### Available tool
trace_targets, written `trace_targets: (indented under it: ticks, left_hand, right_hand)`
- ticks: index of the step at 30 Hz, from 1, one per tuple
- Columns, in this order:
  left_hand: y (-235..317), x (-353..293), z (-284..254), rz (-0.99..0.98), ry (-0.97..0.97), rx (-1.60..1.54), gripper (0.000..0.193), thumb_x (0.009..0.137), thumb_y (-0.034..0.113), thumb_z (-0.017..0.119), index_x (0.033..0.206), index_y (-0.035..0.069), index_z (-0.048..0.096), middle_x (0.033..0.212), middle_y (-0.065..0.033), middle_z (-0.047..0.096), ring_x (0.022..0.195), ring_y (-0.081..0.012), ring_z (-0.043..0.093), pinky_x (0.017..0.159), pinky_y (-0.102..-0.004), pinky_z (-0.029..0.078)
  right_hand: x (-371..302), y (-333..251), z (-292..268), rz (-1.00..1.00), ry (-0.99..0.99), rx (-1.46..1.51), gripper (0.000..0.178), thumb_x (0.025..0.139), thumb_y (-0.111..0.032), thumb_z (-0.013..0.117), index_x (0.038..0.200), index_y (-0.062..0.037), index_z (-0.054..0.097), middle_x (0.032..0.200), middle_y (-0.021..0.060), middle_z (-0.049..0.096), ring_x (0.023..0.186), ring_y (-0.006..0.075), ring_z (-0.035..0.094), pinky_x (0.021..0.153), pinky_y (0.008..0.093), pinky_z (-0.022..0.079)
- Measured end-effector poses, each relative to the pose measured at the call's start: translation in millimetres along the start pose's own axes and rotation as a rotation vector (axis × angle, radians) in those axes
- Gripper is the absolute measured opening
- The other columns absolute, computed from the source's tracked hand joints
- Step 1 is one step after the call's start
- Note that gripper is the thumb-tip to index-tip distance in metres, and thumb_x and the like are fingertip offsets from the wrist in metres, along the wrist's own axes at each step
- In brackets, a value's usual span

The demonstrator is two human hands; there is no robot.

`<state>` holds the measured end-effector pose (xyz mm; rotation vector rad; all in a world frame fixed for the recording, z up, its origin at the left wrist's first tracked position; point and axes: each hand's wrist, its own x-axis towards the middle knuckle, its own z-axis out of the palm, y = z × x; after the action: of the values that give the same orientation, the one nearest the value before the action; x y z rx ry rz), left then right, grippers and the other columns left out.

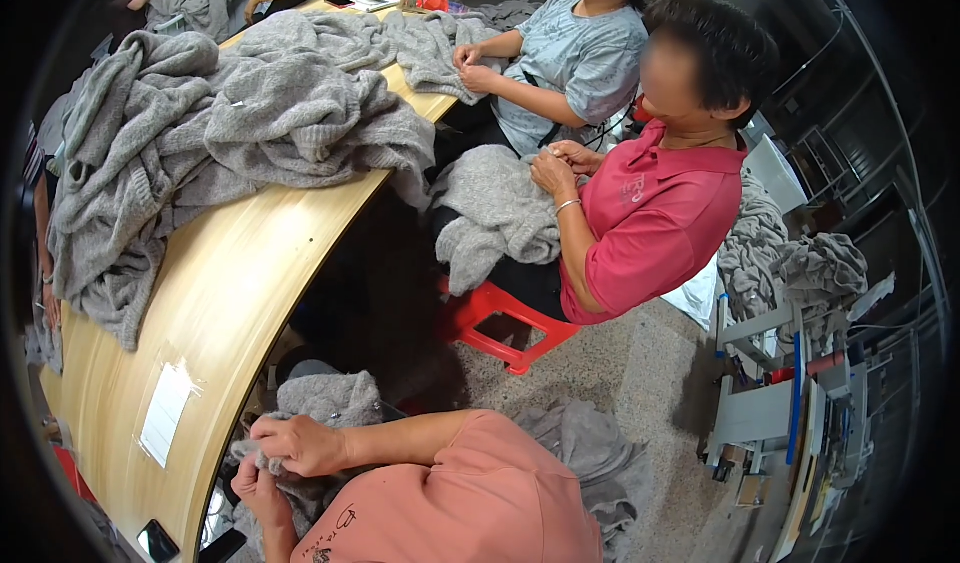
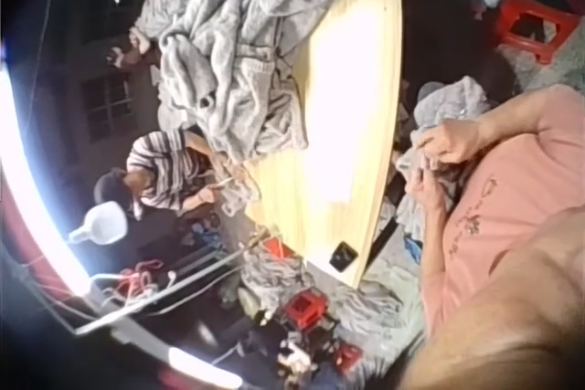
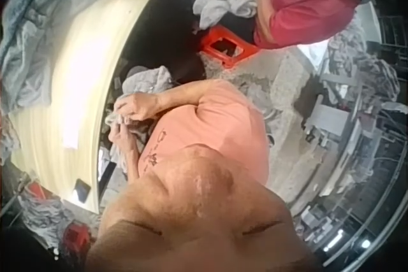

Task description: Inspect and fold grey knit sweaters at a factory workstation.

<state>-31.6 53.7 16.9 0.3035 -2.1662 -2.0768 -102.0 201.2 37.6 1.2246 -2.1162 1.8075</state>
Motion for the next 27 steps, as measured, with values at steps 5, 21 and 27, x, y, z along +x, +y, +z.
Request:
trace_targets:
  ticks: [5, 21, 27]
  left_hand:
    - [0.4, -1.4, 1.6, 0.133, 0.031, 0.242, 0.020, 0.069, -0.008, 0.045, 0.082, -0.003, 0.060, 0.067, -0.0022, 0.056, 0.062, -0.0063, 0.049, 0.057, -0.0205, 0.039]
    - [-1.9, 17.7, 14.2, 0.390, 0.149, 0.536, 0.026, 0.063, -0.009, 0.043, 0.081, 0.001, 0.059, 0.066, -0.0158, 0.055, 0.058, -0.0299, 0.055, 0.053, -0.0337, 0.044]
    - [-4.2, 16.8, 22.6, 0.428, 0.187, 0.563, 0.023, 0.064, -0.008, 0.049, 0.082, 0.002, 0.059, 0.067, -0.0151, 0.054, 0.059, -0.0305, 0.056, 0.053, -0.0352, 0.044]
  right_hand:
    - [-1.4, 14.8, -2.7, 0.259, -0.215, 0.128, 0.015, 0.062, -0.004, 0.056, 0.076, -0.0014, 0.050, 0.074, 0.0143, 0.056, 0.068, 0.0341, 0.055, 0.054, 0.0391, 0.042]
    - [-9.8, 32.2, 9.7, -0.072, -0.026, -0.431, 0.009, 0.066, -0.012, 0.053, 0.066, -0.0059, 0.047, 0.060, 0.0085, 0.048, 0.052, 0.0250, 0.052, 0.045, 0.0330, 0.042]
    - [-10.8, 45.4, 16.7, -0.027, 0.008, -0.381, 0.009, 0.062, -0.006, 0.054, 0.065, -0.0068, 0.046, 0.058, 0.0082, 0.047, 0.050, 0.0248, 0.052, 0.044, 0.0335, 0.042]
